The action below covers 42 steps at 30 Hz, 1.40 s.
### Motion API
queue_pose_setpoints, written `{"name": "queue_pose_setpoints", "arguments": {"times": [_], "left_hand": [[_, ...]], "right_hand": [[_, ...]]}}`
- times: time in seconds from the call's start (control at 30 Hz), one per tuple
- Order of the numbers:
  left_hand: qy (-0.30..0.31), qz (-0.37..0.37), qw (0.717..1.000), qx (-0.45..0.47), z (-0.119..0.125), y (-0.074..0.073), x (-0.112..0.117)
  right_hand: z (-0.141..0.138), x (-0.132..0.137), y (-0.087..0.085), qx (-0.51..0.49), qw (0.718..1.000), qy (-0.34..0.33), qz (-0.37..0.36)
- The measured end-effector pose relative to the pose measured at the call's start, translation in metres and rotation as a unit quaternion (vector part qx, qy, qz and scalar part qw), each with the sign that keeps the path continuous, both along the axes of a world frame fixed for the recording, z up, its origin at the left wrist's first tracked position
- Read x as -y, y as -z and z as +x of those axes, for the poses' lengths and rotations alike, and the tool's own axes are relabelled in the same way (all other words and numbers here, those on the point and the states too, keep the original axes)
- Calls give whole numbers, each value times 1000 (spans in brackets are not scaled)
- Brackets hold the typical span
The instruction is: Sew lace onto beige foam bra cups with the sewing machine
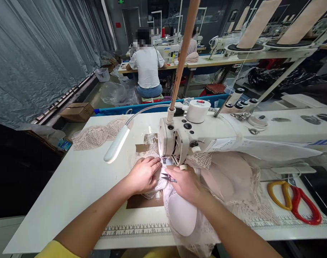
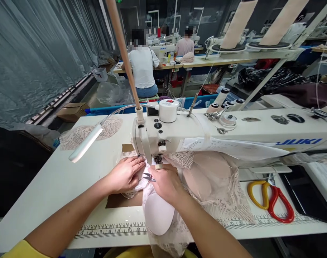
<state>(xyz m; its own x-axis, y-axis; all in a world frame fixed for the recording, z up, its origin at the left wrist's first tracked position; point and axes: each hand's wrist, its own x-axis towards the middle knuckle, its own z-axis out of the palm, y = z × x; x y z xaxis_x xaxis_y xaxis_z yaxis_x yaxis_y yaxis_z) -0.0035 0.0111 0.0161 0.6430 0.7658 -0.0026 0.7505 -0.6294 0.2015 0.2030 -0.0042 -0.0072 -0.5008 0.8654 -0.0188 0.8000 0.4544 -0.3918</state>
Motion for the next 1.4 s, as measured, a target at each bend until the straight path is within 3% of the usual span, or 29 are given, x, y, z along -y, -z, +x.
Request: {"name": "queue_pose_setpoints", "arguments": {"times": [0.3,0.67,0.87,1.13,1.3,1.4], "left_hand": [[48,26,998,-29,-5,4,-24],[99,64,993,17,-11,11,-14],[90,46,994,37,-15,20,-21],[58,59,995,46,-15,21,-28],[20,53,998,41,-15,23,-26],[8,49,998,40,-18,26,-25]], "right_hand": [[-3,-1,-2,-11,1000,8,3],[-1,0,0,-3,1000,-9,2],[-3,0,2,10,1000,-4,12],[-6,-1,6,20,1000,6,2],[-2,0,-10,-34,999,6,-30],[11,3,-27,-34,996,49,-65]]}}
